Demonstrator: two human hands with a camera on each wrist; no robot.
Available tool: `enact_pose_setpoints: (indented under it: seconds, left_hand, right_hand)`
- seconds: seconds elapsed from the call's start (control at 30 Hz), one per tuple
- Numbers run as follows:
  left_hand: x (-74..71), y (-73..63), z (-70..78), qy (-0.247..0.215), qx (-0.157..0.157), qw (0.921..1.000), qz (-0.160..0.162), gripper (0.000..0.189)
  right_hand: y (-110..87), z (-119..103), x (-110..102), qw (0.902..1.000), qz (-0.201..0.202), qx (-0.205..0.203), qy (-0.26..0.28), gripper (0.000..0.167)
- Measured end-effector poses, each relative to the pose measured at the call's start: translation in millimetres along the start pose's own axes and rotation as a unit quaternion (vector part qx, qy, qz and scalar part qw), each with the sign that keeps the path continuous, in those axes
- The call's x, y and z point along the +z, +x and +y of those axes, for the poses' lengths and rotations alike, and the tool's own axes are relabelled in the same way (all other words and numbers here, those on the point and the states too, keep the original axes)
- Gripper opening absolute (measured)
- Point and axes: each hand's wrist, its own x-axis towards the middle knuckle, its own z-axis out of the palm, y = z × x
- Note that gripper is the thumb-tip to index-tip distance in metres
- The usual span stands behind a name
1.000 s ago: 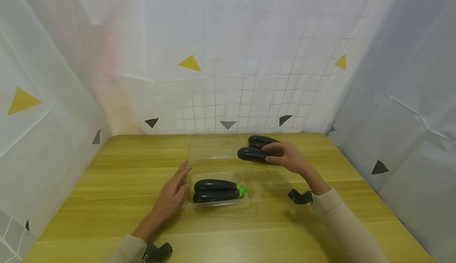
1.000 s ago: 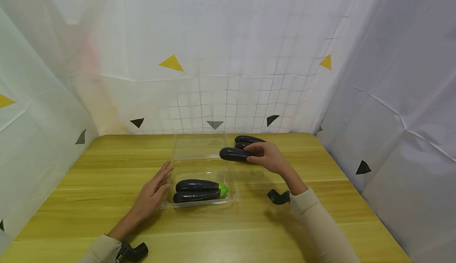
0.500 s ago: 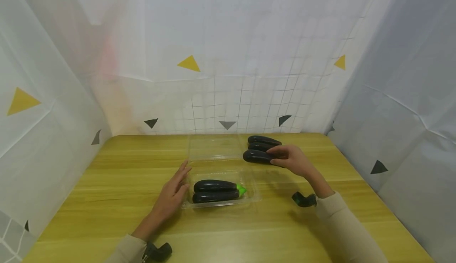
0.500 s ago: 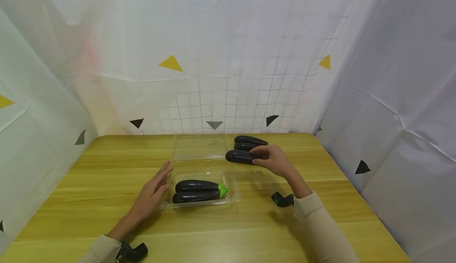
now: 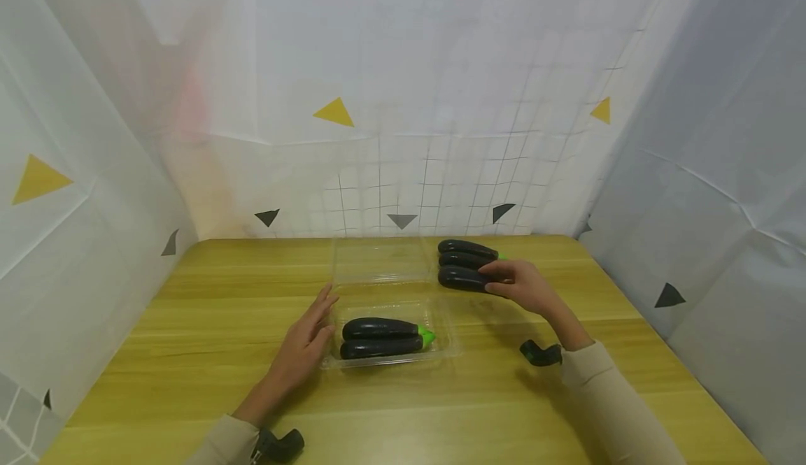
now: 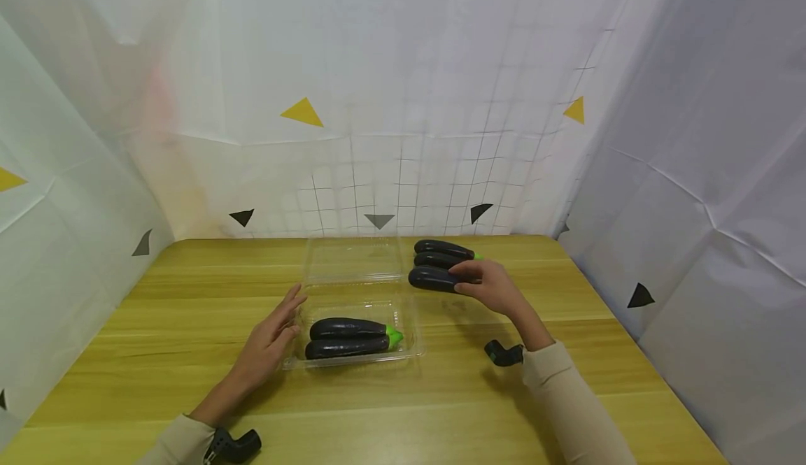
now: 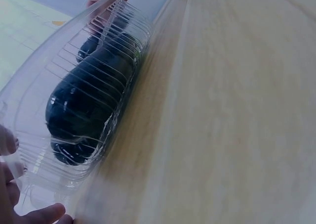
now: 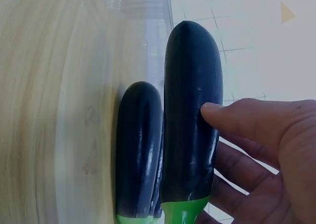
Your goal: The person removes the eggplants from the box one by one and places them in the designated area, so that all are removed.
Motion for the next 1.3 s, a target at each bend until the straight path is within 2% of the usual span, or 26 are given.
enact_pose_setpoints:
  seconds: [0.3,0.6,0.9,1.3]
  left_hand:
    - [0.5,-0.4,-0.8,-0.016,-0.002,0.9999,-0.003,0.058]
    - [0.1,-0.2,-0.5,-0.013,-0.001,0.9999,-0.004,0.057]
    - [0.3,-0.5,-1.5,-0.009,-0.001,1.0000,-0.004,0.056]
    - [0.9,0.3,-2.9,0.009,0.003,1.0000,0.001,0.055]
  right_hand:
    - [-2.1,6.1,-0.9,0.9999,-0.003,0.010,-0.005,0.031]
    - [-3.6,20.1,6.5,0.9995,-0.003,0.020,-0.024,0.030]
    - [-2.9,30.2,11.3,0.9993,-0.015,0.027,-0.022,0.028]
    - [1.8,38.5,14.2,0.9990,-0.016,0.020,-0.038,0.028]
